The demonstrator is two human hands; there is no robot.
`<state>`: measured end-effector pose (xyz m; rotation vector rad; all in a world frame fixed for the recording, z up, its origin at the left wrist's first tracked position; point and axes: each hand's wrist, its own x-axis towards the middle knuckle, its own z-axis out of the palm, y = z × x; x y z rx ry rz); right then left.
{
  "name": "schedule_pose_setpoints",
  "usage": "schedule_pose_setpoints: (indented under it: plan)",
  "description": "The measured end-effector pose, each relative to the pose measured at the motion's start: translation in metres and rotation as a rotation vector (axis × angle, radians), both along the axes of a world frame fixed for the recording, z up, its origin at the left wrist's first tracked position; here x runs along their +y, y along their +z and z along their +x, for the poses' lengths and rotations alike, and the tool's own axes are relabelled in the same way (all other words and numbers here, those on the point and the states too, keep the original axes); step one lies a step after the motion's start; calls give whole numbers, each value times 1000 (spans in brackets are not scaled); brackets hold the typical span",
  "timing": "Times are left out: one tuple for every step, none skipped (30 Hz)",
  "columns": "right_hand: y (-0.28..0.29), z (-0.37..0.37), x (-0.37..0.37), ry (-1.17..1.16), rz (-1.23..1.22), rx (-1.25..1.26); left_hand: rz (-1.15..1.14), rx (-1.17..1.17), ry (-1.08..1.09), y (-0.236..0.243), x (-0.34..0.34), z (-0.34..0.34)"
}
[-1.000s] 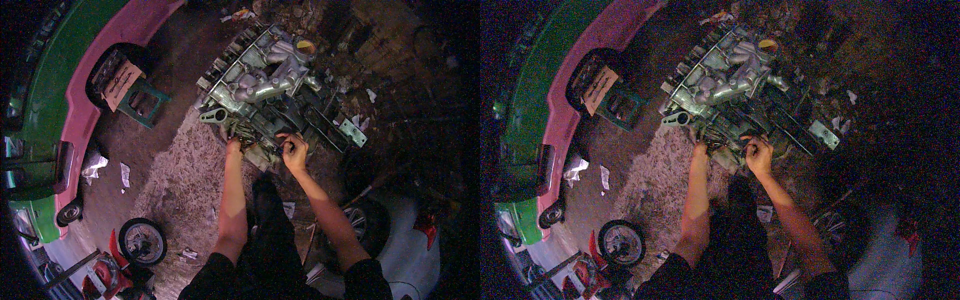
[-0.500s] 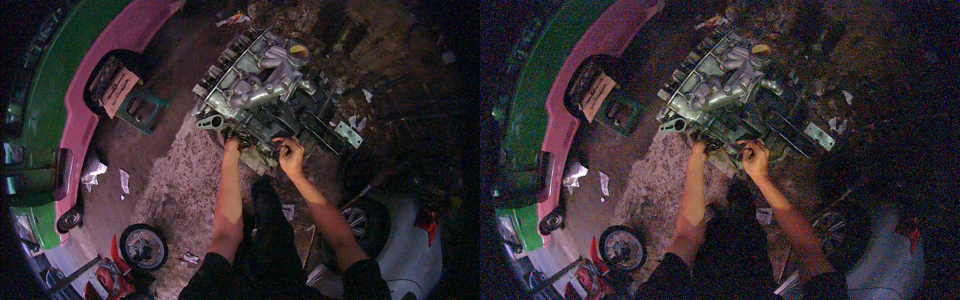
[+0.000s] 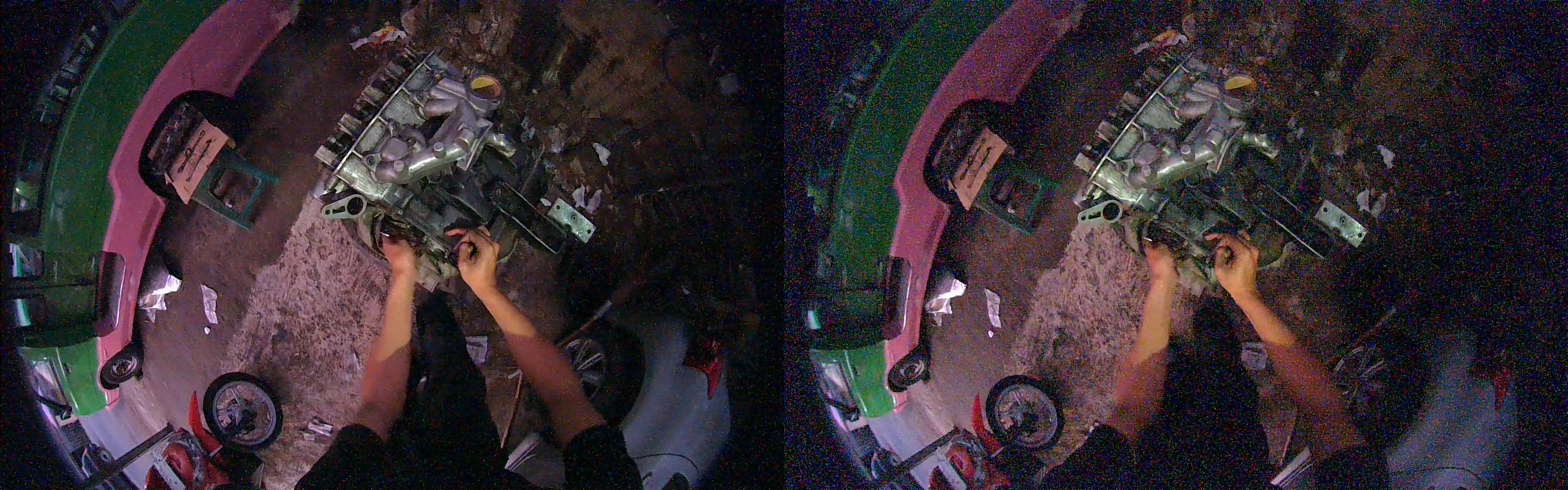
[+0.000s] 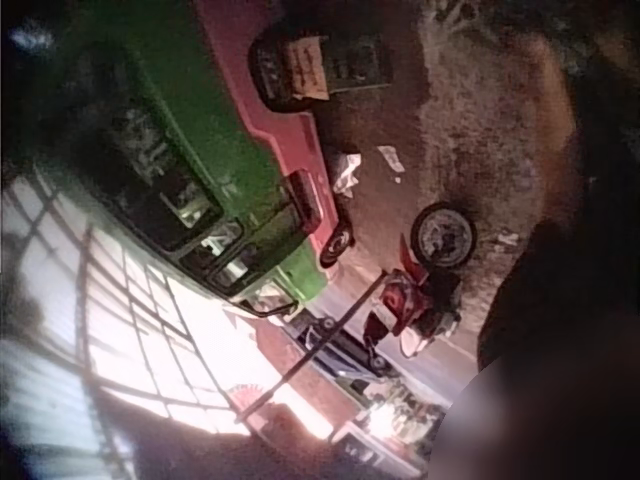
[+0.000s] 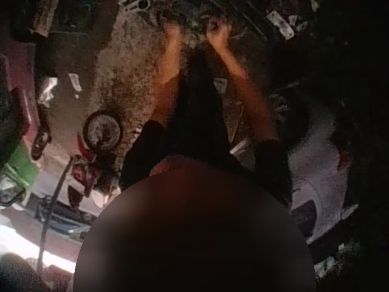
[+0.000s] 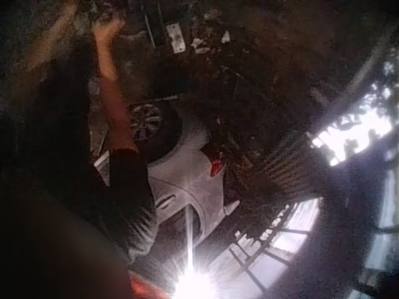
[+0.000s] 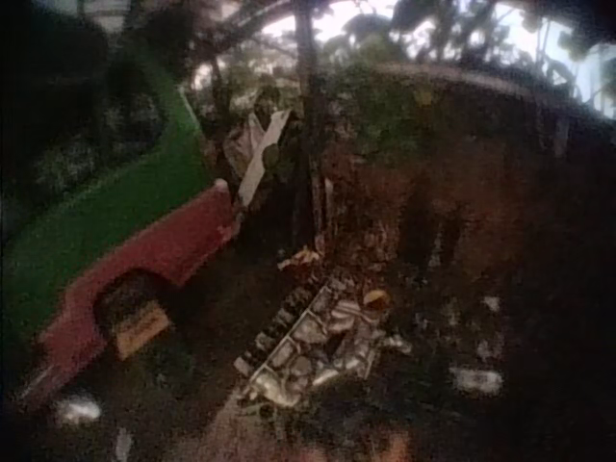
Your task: The person works on a disassembled engine block placed on the floor, using a wrench to tighten or loosen bolts on the engine. They repeatedly adjust their grip and reposition the tool while focusing on a specific area of the engine.
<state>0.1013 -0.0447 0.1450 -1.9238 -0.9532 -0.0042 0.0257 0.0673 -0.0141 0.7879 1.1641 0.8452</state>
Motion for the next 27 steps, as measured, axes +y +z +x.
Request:
schedule_pose_setpoints:
  plan:
    - [0,-1,0,3,2,1,202,198,-56,14,-18,-2]
    - [1,-1,0,-3,-13,1,462,404,-92,27,-34,-3]
    - [2,-1,0,-2,-22,10,505,456,-77,39,-55,1]
    - [3,-1,0,7,-25,19,604,514,-40,48,-76,6]
    - [4,-1,0,-2,-36,25,625,568,-80,54,-84,4]
    - [5,0,1,-2,-39,29,659,547,-64,58,-93,2]
    - [6,0,1,-1,-36,36,614,521,-124,59,-96,0]
    - [7,0,1,14,-9,10,569,493,-182,59,-99,0]
    - [8,1,2,30,28,-14,560,325,-155,57,-96,-2]
    - [8,1,2,41,65,-35,591,387,-146,55,-96,-3]
    - [8,0,2,37,45,-6,647,442,-117,52,-95,-6]
    - [9,0,1,33,25,22,702,497,-87,50,-96,-8]
    - [8,-1,1,36,13,48,495,346,-181,47,-94,-15]
    - [8,0,0,30,5,33,550,406,-144,44,-95,-16]
    - [7,0,0,28,7,18,595,464,-92,41,-94,-19]
    - [7,-1,-1,28,15,9,639,524,-41,37,-94,-23]
    - [6,-2,-1,18,-8,10,641,609,52,34,-92,-24]
    - [5,-2,-1,10,-21,12,567,534,36,29,-89,-27]
    - [4,0,0,6,-28,12,494,454,20,25,-81,-31]
    - [4,1,-1,14,-24,18,472,397,29,21,-73,-33]
    - [3,1,-1,29,-16,28,388,324,19,16,-64,-35]
    - [3,1,-2,44,-8,40,416,352,17,12,-52,-35]
    - [2,2,-2,44,-11,23,469,388,18,8,-38,-36]
    - [2,2,-3,43,-14,7,392,391,-3,5,-29,-37]
    - [1,2,-2,43,-14,-10,303,223,-2,3,-19,-37]
    - [0,3,-2,47,-2,-17,82,21,-19,0,-12,-38]
    - [-1,4,-2,51,12,-26,-143,-171,-35,-2,-4,-38]
